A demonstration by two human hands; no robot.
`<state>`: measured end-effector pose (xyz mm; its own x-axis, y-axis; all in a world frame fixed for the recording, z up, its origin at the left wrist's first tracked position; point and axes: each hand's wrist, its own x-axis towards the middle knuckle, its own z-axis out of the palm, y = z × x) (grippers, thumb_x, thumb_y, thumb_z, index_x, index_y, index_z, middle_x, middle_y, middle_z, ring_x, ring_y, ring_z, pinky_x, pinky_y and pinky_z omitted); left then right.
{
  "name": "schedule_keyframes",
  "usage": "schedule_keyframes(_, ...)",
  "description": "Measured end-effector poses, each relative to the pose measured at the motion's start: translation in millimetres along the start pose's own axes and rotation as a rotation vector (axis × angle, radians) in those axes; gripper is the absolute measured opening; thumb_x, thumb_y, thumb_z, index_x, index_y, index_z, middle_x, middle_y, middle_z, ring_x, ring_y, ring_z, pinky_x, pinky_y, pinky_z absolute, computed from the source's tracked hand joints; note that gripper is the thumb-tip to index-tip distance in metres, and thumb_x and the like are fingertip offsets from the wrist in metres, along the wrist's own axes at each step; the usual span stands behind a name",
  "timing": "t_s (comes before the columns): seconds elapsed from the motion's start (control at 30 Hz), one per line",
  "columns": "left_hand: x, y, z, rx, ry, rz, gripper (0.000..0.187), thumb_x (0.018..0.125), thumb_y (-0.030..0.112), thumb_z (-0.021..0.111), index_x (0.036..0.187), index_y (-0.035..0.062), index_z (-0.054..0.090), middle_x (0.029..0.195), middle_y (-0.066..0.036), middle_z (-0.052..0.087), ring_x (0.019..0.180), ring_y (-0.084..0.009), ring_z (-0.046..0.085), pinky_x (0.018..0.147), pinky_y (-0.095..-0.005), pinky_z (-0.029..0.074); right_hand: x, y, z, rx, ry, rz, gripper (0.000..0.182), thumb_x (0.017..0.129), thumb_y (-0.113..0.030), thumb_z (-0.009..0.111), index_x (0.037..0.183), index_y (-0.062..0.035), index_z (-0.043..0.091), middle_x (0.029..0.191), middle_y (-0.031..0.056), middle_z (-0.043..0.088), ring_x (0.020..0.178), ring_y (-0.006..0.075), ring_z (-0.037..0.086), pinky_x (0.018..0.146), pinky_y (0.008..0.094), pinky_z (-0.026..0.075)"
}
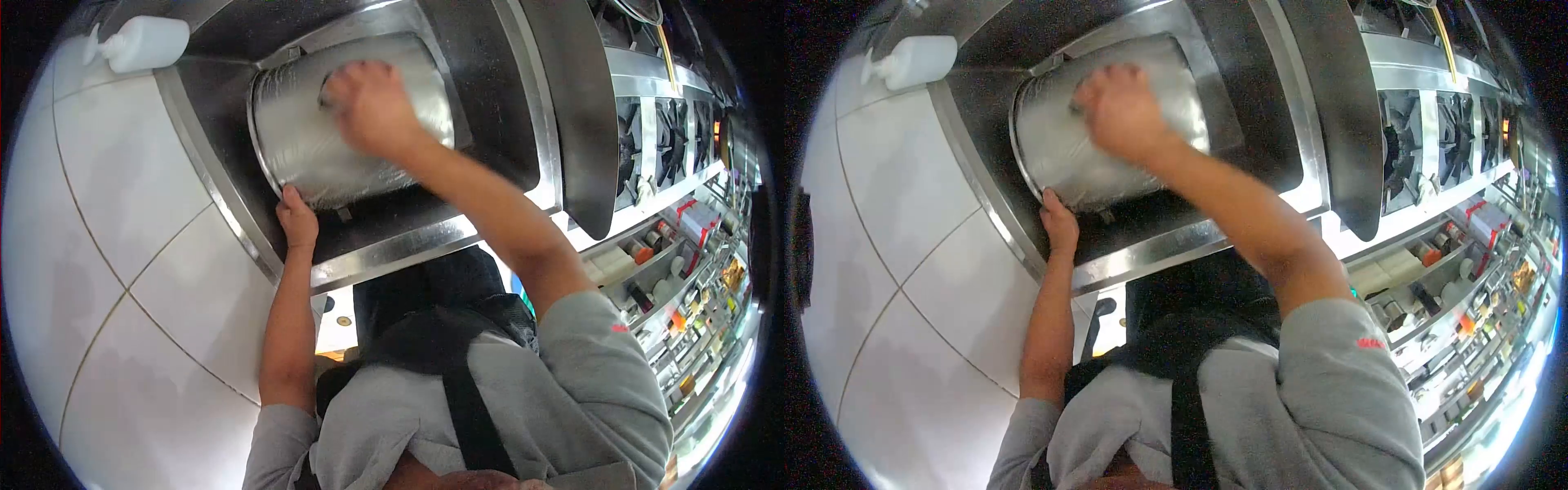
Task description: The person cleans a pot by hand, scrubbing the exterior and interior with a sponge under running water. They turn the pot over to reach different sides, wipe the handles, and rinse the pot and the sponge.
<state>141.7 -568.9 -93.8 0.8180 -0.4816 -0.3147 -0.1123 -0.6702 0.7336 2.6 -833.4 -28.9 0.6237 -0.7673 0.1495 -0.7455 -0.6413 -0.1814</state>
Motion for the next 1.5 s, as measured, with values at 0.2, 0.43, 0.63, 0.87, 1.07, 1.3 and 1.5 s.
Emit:
schedule_keyframes(0.2,3.4,-36.8,-9.9,-0.007,-0.004,-0.11,0.078,0.105,0.06,0.041,0.108,-0.0159,0.061,0.106,-0.026,0.069,0.1,-0.0353,0.062,0.096,-0.044,0.047,49.9,103.3,39.4,0.413,-0.433,0.398,0.039,0.091,-0.032,0.065,0.122,-0.0097,0.07,0.125,0.0191,0.069,0.117,0.0414,0.065,0.102,0.0509,0.051)
schedule_keyframes(0.43,6.9,-18.3,-9.1,0.115,-0.022,-0.002,0.073,0.106,0.057,0.04,0.098,-0.0121,0.063,0.097,-0.025,0.069,0.089,-0.0368,0.062,0.091,-0.0473,0.048,0.0,56.7,-10.8,0.223,-0.131,0.266,0.04,0.088,-0.032,0.065,0.12,-0.0085,0.07,0.128,0.0211,0.066,0.115,0.0356,0.067,0.095,0.0476,0.056)
schedule_keyframes(0.63,2.9,-14.9,-4.4,0.084,0.071,0.087,0.074,0.105,0.06,0.042,0.09,-0.0104,0.06,0.085,-0.017,0.065,0.082,-0.0293,0.057,0.084,-0.0436,0.048,66.0,-85.0,30.2,0.298,-0.24,-0.057,0.034,0.088,-0.031,0.062,0.112,-0.0085,0.074,0.109,0.0153,0.073,0.102,0.0356,0.071,0.087,0.0487,0.058)
schedule_keyframes(0.87,4.1,-27.5,-5.9,0.036,-0.041,0.01,0.082,0.103,0.065,0.041,0.098,-0.0138,0.064,0.095,-0.03,0.065,0.092,-0.0381,0.061,0.089,-0.0475,0.047,43.6,42.9,8.1,0.323,-0.329,0.205,0.029,0.092,-0.023,0.057,0.108,-0.0058,0.073,0.11,0.0168,0.071,0.111,0.0348,0.066,0.096,0.0499,0.051)
schedule_keyframes(1.07,9.6,-43.5,-3.5,0.16,0.018,0.014,0.087,0.103,0.067,0.039,0.101,-0.0166,0.065,0.107,-0.043,0.061,0.106,-0.0549,0.058,0.098,-0.0535,0.044,34.9,-96.4,8.3,0.325,-0.06,-0.218,0.026,0.089,-0.022,0.064,0.109,-0.009,0.074,0.111,0.0169,0.074,0.108,0.0342,0.07,0.101,0.053,0.052)
schedule_keyframes(1.3,25.7,-60.1,-1.2,0.178,-0.099,0.014,0.088,0.103,0.067,0.038,0.103,-0.016,0.066,0.1,-0.037,0.067,0.102,-0.048,0.066,0.094,-0.0487,0.049,52.1,-17.9,5.4,0.335,-0.377,0.148,0.024,0.09,-0.023,0.059,0.104,-0.0096,0.073,0.123,0.0167,0.069,0.117,0.0374,0.063,0.096,0.0522,0.051)
schedule_keyframes(1.5,4.6,-3.9,-13.2,0.031,-0.135,0.1,0.082,0.105,0.063,0.042,0.092,-0.0147,0.065,0.079,-0.026,0.066,0.081,-0.0309,0.064,0.082,-0.044,0.05,-38.3,-110.6,-3.6,0.478,0.038,-0.373,0.026,0.084,-0.021,0.061,0.105,-0.014,0.076,0.109,0.0109,0.069,0.108,0.0326,0.064,0.097,0.0486,0.05)
